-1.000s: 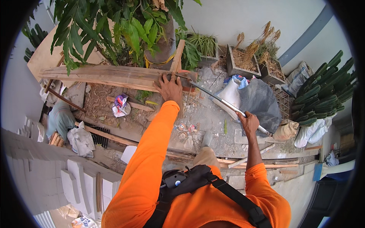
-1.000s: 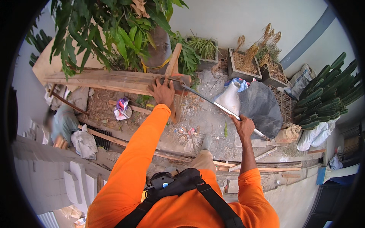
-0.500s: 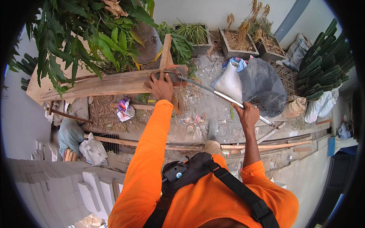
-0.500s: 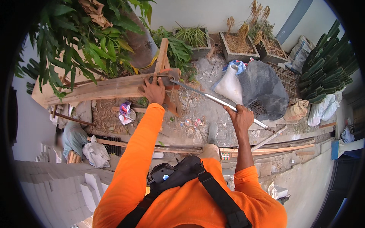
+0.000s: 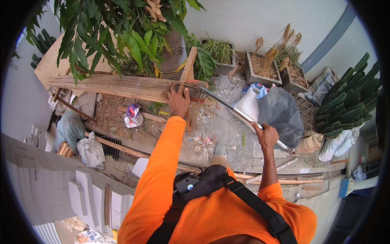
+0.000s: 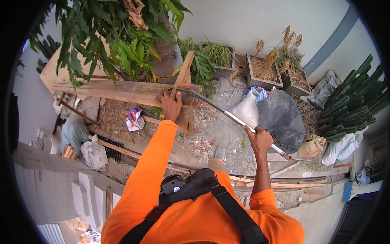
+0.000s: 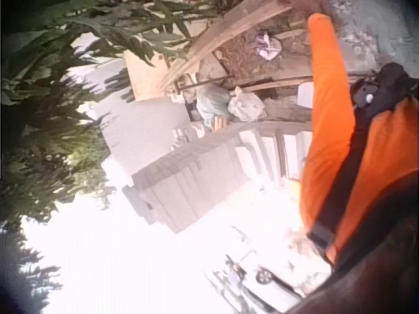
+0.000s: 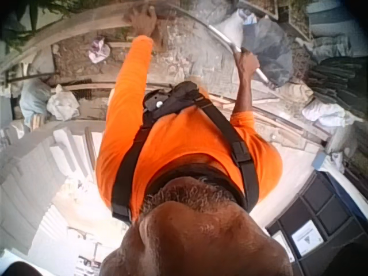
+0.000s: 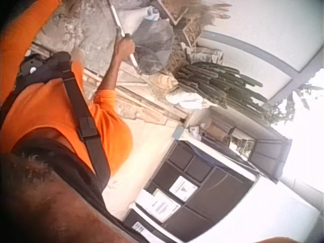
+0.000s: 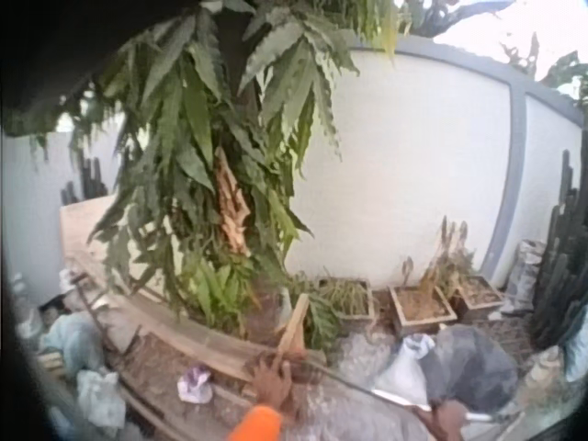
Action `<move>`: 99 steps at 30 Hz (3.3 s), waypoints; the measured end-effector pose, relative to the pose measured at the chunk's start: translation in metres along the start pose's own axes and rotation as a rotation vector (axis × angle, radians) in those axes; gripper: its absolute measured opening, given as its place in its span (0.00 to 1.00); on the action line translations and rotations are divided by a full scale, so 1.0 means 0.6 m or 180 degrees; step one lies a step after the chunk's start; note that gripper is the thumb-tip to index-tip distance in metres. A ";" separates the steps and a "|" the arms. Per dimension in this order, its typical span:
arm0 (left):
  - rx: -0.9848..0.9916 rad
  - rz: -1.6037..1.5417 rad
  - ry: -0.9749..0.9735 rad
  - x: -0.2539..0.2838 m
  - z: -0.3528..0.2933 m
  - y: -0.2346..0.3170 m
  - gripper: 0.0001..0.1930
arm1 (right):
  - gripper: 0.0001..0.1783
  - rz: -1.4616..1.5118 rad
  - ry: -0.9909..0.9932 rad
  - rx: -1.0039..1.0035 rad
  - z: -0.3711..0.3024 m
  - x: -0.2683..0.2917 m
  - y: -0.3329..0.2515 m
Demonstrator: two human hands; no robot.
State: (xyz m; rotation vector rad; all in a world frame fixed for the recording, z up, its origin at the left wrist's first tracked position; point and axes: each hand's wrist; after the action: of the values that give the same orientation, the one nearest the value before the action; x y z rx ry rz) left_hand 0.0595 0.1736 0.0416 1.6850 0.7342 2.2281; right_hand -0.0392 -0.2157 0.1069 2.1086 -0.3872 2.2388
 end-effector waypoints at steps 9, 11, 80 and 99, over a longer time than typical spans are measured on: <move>-0.0255 -0.0516 0.0087 0.023 -0.030 -0.094 0.26 | 0.31 0.1511 -0.1919 0.1961 0.135 -0.112 -0.230; -0.0104 -0.0647 -0.0039 0.024 -0.030 -0.103 0.26 | 0.27 0.1649 -0.1963 0.2387 0.143 -0.135 -0.279; 0.0163 0.0805 -0.0568 0.023 -0.001 0.053 0.43 | 0.25 0.2524 -0.3164 0.2482 0.471 -0.084 -0.178; 0.0274 0.0866 -0.0725 0.007 -0.017 0.056 0.48 | 0.44 0.0006 -0.2501 0.4235 0.797 -0.106 -0.241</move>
State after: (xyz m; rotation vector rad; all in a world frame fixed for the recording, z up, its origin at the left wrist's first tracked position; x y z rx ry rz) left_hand 0.0516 0.1449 0.0612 2.1509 0.5819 2.1449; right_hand 0.4613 -0.1668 0.0870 3.4061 1.5165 1.5807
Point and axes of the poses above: each hand's wrist, its own z-axis towards the middle knuckle, its own x-axis out of the back of the hand, y = z × x, and after that the axes turned 14 degrees about -y, right-handed
